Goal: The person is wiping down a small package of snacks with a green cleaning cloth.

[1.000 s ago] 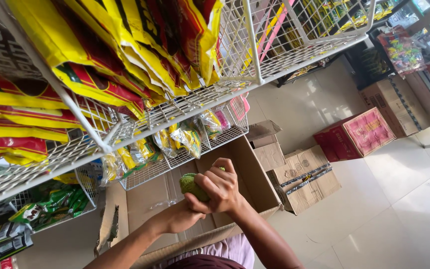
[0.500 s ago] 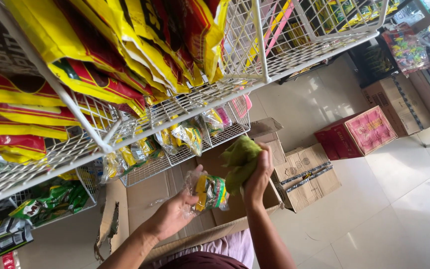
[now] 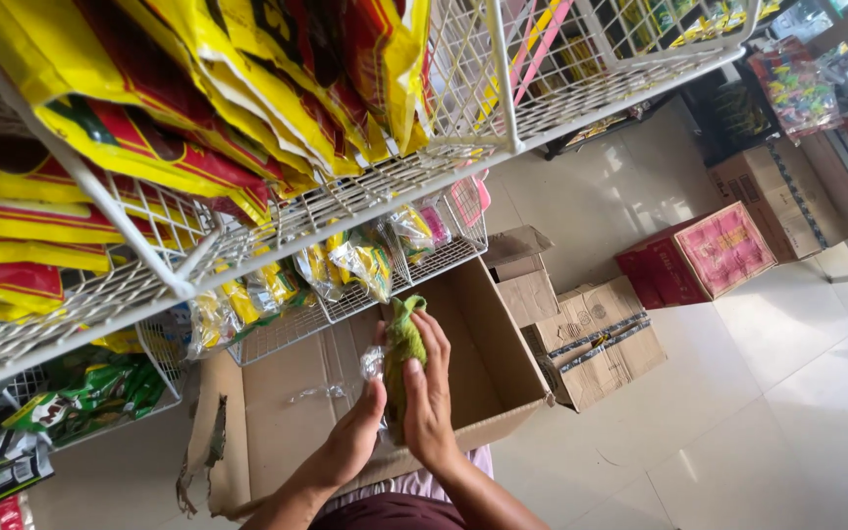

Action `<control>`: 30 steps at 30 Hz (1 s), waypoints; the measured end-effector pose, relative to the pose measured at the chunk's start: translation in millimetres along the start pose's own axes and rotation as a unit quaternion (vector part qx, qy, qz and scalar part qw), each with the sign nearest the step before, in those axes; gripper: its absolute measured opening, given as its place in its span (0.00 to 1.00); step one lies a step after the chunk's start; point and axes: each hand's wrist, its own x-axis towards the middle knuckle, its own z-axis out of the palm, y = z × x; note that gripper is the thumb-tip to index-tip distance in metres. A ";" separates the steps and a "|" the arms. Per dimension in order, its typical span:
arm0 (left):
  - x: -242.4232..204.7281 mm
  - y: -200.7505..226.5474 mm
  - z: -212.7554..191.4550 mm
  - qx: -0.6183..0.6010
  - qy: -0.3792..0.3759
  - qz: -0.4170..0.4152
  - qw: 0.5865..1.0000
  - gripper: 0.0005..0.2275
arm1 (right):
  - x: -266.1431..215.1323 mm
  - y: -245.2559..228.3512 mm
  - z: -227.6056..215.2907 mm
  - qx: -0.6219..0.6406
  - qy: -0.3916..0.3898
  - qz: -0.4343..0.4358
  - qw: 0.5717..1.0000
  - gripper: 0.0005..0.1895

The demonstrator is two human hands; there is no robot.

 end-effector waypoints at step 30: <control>-1.9 11.0 -7.7 -0.115 -0.003 0.001 0.993 0.28 | 2.5 14.7 11.0 -0.084 0.008 -0.067 0.994 0.25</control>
